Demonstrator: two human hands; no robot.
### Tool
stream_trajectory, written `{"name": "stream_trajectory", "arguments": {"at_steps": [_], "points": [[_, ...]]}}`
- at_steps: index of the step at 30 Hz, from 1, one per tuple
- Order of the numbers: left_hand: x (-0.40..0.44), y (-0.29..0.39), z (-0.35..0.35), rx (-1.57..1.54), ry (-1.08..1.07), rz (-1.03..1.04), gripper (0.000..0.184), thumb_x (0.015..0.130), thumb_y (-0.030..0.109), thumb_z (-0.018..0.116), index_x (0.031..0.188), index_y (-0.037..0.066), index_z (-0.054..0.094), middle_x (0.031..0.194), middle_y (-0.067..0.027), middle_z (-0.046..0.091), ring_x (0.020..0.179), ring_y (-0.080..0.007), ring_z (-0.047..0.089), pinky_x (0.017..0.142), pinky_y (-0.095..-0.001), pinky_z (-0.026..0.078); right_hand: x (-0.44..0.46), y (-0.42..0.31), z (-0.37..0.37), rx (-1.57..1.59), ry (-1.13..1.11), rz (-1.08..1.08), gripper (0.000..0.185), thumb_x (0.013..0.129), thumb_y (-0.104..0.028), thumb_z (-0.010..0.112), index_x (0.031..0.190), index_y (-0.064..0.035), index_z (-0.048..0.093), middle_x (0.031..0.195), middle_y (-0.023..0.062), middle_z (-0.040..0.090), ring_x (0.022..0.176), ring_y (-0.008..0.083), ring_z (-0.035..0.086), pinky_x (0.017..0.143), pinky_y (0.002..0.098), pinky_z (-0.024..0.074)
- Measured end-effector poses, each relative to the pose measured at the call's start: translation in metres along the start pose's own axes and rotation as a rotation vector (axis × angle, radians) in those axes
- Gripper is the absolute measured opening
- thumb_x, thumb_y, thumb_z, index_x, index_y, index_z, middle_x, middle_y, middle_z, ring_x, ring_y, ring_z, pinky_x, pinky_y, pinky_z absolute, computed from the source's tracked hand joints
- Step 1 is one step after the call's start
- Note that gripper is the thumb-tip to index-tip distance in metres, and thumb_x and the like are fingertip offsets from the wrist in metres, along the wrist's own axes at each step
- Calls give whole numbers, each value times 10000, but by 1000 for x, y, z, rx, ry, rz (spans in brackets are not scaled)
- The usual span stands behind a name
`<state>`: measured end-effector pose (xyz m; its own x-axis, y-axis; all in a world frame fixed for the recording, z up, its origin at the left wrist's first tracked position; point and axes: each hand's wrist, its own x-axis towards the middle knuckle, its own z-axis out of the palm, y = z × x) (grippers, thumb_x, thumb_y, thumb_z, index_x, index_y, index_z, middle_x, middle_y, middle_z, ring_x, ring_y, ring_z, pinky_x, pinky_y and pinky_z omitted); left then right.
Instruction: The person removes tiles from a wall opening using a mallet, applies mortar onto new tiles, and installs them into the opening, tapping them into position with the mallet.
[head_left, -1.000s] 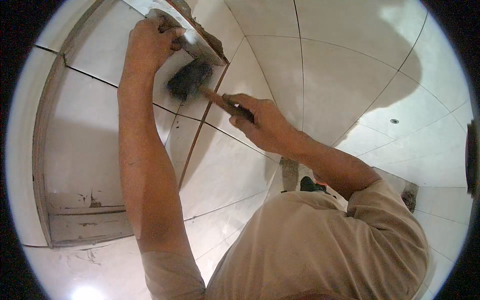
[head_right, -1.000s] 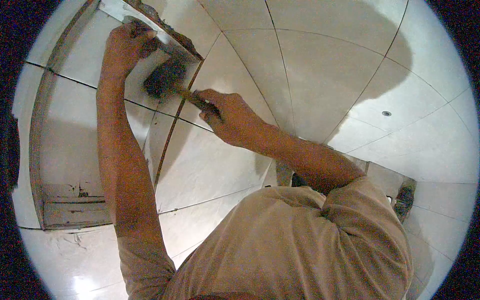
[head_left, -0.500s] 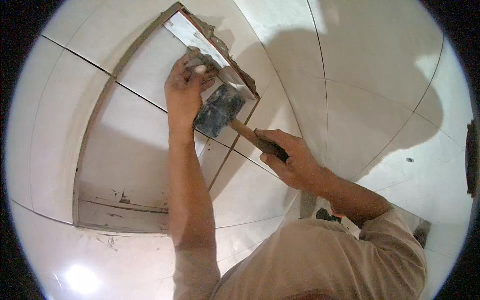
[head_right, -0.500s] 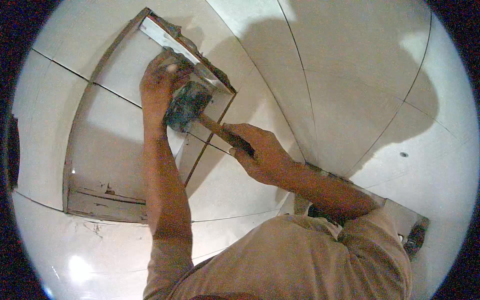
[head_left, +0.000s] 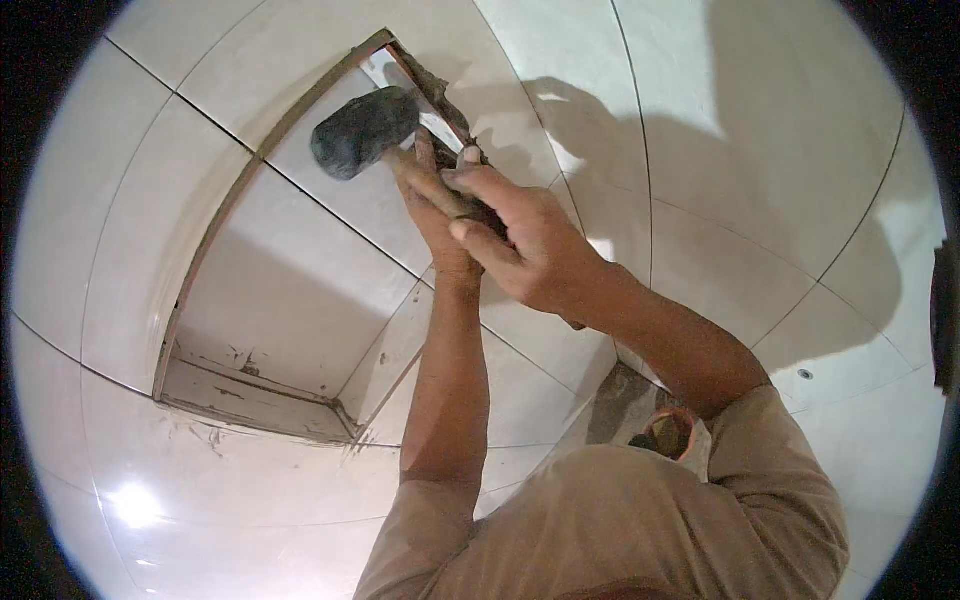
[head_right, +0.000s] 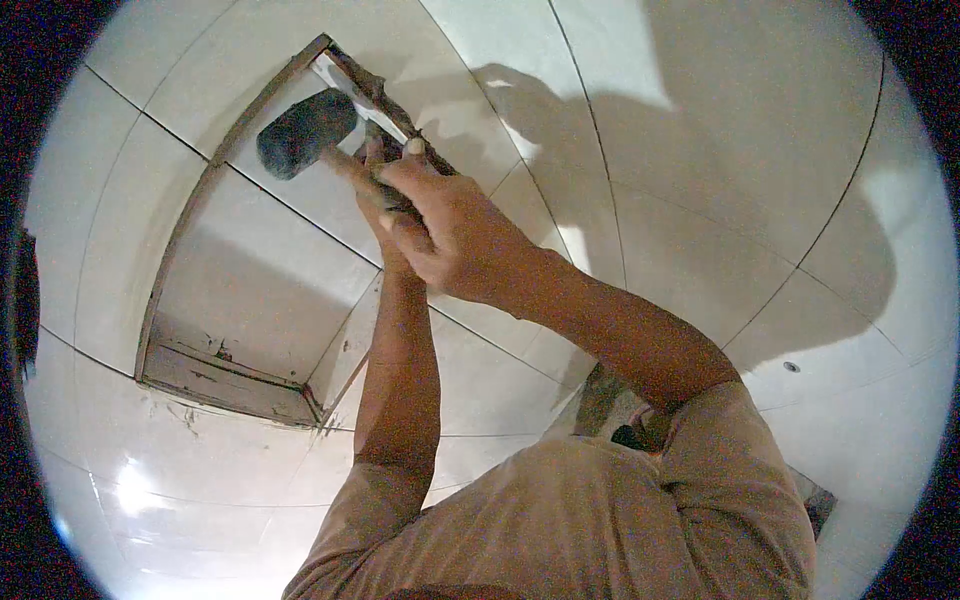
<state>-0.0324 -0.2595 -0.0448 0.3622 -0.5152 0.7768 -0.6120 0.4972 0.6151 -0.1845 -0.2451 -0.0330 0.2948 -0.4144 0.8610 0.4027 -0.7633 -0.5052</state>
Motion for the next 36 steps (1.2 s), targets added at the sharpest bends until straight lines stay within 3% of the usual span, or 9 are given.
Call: {"name": "stream_trajectory", "arguments": {"at_steps": [2, 5, 8, 11, 14, 17, 21, 23, 36], "points": [[1, -2, 3, -24, 20, 0, 497, 972, 259, 709, 1317, -44, 521, 1105, -157, 589, 985, -276, 605, 885, -412, 498, 8, -3, -1, 6, -131, 49, 332, 961, -99, 634, 1229, 69, 535, 861, 222, 626, 768, 283, 658, 732, 397, 528], [-1, -6, 3, -44, 40, -6, 502, 973, 261, 708, 1322, -43, 516, 1113, -152, 579, 987, -268, 599, 882, -405, 497, 13, 6, 13, -38, -71, 30, 332, 940, -78, 650, 1218, 70, 547, 938, 280, 644, 842, 386, 665, 785, 445, 526], [-1, -9, 1, -51, 49, -17, 507, 973, 264, 708, 1327, -42, 511, 1121, -147, 569, 990, -260, 594, 878, -398, 497, 16, 6, 17, -58, -46, 65, 341, 928, -70, 656, 1222, 68, 552, 970, 284, 649, 861, 444, 651, 799, 452, 523], [-3, -11, 2, -37, 66, -13, 513, 974, 266, 707, 1332, -41, 506, 1129, -142, 558, 993, -253, 589, 875, -391, 496, 19, 8, 17, -45, -15, -45, 337, 925, -69, 663, 1218, 67, 566, 974, 273, 656, 879, 435, 668, 801, 455, 525], [-4, -12, 2, -37, 78, -18, 518, 975, 269, 707, 1337, -40, 501, 1138, -137, 548, 995, -245, 583, 871, -384, 495, 16, 5, 18, 9, -10, 120, 342, 924, -72, 666, 1223, 67, 575, 999, 271, 667, 910, 426, 683, 802, 448, 530], [-4, -15, 7, -29, 98, -7, 524, 976, 271, 706, 1342, -39, 496, 1146, -132, 538, 998, -237, 578, 868, -377, 494, 17, 13, 14, -1, -70, -20, 343, 920, -75, 677, 1218, 67, 585, 1011, 275, 673, 917, 397, 698, 796, 436, 537], [-6, -19, 11, -30, 116, 3, 531, 977, 274, 706, 1349, -37, 490, 1157, -125, 524, 1002, -226, 571, 863, -367, 493, 19, 11, 7, 10, -116, 36, 337, 918, -81, 687, 1204, 68, 589, 1021, 267, 682, 917, 374, 710, 801, 415, 544], [-5, -22, 14, -32, 127, 8, 534, 978, 276, 705, 1352, -37, 486, 1162, -122, 517, 1004, -221, 567, 861, -363, 492, 20, 7, 6, -65, -66, 135, 350, 926, -103, 691, 1214, 70, 594, 988, 252, 693, 901, 345, 724, 792, 400, 552], [-8, -26, 14, -48, 163, 10, 558, 981, 286, 703, 1373, -32, 465, 1198, -101, 472, 1015, -187, 544, 846, -332, 489, 21, 12, -5, 5, -171, 44, 368, 941, -143, 690, 1234, 60, 600, 928, 223, 700, 806, 254, 711, 715, 367, 545]]}}
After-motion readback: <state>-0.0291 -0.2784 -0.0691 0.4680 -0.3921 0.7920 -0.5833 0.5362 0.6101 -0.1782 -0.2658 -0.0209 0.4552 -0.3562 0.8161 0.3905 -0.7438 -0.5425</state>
